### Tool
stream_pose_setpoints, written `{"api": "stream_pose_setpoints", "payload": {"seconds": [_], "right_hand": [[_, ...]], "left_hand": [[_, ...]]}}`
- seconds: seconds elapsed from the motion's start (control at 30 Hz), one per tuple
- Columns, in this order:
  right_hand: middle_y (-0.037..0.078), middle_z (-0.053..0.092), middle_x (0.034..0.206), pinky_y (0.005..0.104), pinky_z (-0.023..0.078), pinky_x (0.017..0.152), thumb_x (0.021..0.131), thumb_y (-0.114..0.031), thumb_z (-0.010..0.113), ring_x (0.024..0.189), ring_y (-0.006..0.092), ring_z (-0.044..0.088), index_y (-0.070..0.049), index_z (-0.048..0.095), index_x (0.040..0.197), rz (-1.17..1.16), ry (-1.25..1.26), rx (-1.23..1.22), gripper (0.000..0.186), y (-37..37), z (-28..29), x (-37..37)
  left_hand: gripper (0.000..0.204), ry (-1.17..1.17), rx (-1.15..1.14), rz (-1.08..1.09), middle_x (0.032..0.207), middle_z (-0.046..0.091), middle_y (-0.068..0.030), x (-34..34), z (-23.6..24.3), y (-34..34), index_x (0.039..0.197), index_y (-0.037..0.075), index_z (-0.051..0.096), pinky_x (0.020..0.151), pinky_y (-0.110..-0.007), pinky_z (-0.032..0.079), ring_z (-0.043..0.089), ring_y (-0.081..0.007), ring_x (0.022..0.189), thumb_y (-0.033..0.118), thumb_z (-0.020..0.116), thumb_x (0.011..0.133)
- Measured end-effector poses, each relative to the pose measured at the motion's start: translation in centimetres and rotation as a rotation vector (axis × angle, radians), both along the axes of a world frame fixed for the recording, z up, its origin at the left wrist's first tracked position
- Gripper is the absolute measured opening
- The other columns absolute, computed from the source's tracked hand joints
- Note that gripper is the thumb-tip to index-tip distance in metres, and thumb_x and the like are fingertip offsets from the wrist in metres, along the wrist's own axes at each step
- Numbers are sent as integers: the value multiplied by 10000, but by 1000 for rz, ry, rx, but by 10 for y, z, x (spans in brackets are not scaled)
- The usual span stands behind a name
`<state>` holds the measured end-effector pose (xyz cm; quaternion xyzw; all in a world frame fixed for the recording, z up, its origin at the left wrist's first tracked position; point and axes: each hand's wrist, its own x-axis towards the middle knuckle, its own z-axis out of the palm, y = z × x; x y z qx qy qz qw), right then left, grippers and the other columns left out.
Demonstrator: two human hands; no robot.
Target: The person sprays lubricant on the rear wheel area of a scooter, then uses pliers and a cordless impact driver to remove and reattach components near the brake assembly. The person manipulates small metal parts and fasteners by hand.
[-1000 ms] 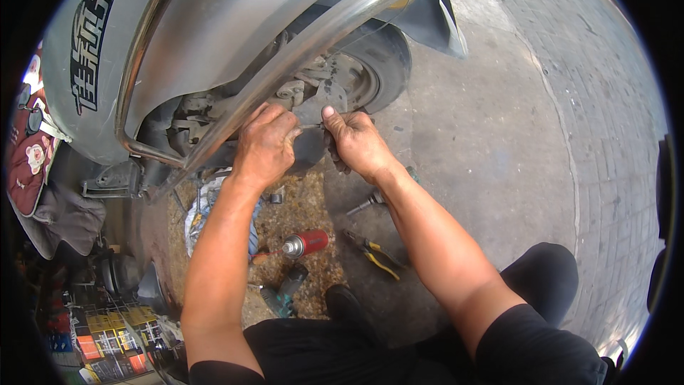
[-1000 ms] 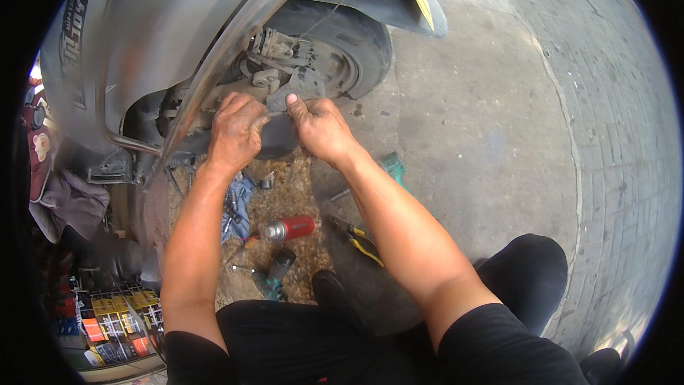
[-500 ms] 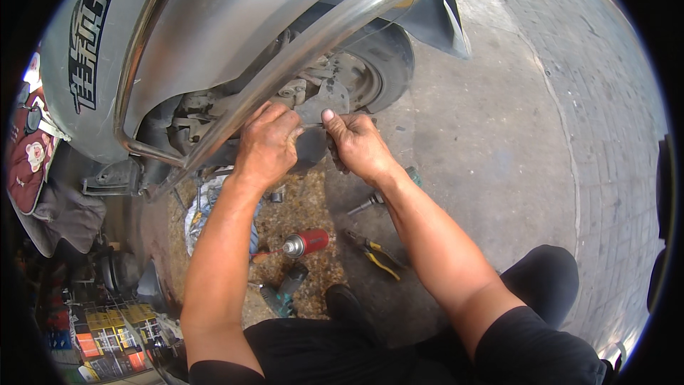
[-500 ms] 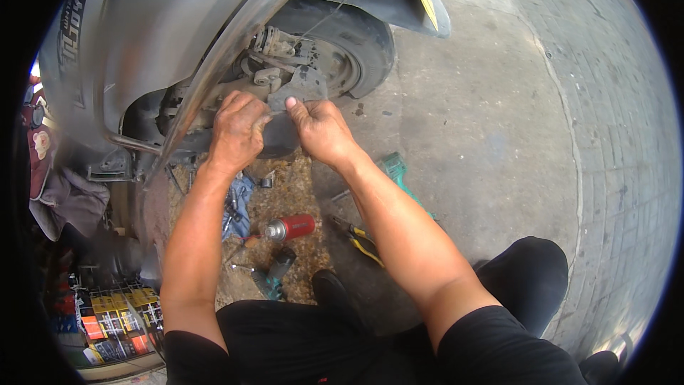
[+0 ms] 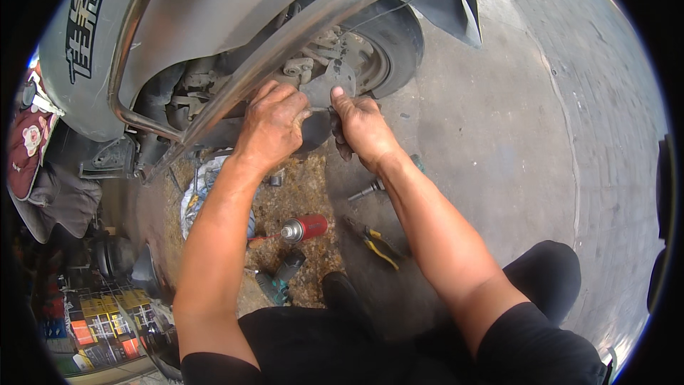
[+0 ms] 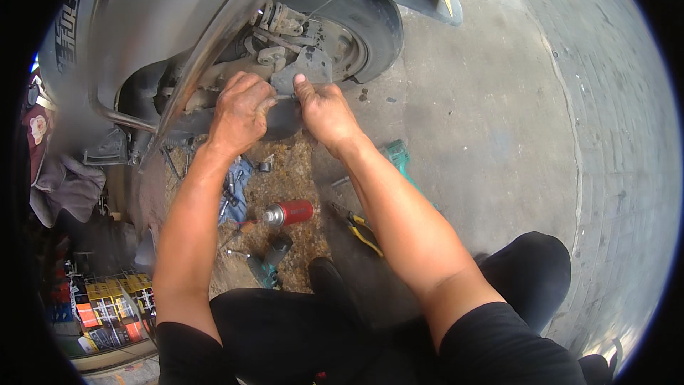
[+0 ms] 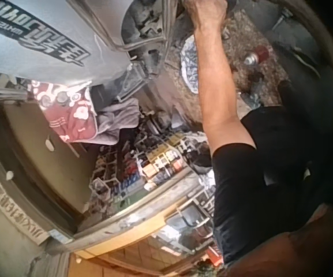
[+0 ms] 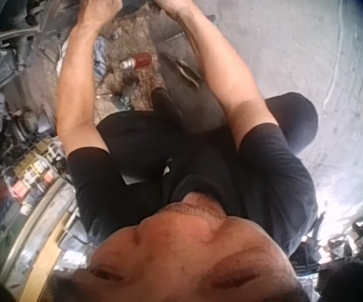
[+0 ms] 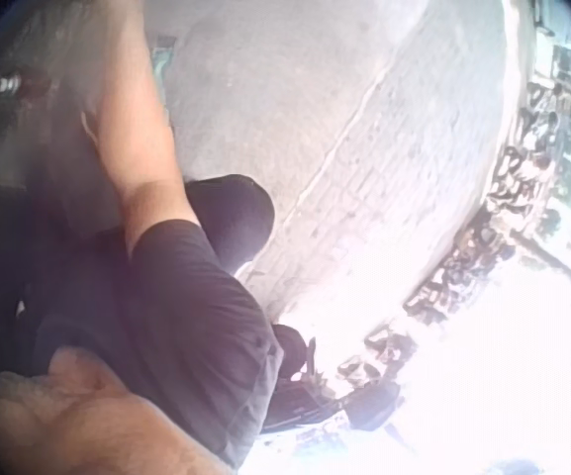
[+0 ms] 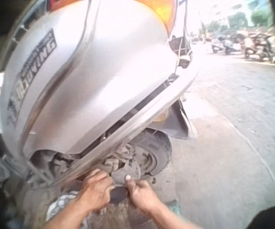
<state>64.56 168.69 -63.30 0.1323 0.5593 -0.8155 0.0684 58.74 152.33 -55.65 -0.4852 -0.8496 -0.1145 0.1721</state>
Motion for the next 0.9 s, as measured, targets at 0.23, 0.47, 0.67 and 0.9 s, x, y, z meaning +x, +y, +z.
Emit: {"api": "stream_pose_setpoints", "payload": {"seconds": [0.23, 0.47, 0.67, 0.9], "right_hand": [[87, 610, 681, 303, 463, 487, 1038, -458, 527, 569, 147, 588, 32, 622, 847, -8, 171, 74, 534, 4, -6, -5], [140, 709, 970, 356, 531, 828, 934, -98, 630, 880, 225, 648, 65, 575, 1316, -145, 292, 145, 419, 35, 15, -62], [110, 695, 999, 298, 544, 732, 945, -40, 621, 810, 169, 658, 31, 608, 1157, -119, 355, -62, 224, 13, 21, -66], [97, 690, 925, 289, 482, 500, 956, -23, 583, 610, 148, 611, 4, 590, 1187, -144, 314, -60, 233, 9, 17, -69]], "left_hand": [[143, 6, 11, 6, 891, 617, -134, -2, -2, 0, 879, 22, 653, 801, -448, 492, 590, -363, 906, -14, 708, 752], [111, 21, 37, 37, 873, 617, -128, -7, 0, 6, 857, 41, 645, 792, -457, 490, 586, -370, 897, -3, 687, 764], [139, -40, 56, 51, 905, 637, -164, -4, -3, 3, 920, -4, 665, 819, -439, 491, 600, -368, 913, -16, 677, 782], [114, -56, 42, 22, 855, 593, -127, 2, -7, -4, 856, 39, 632, 782, -458, 485, 580, -360, 892, -7, 686, 767]]}}
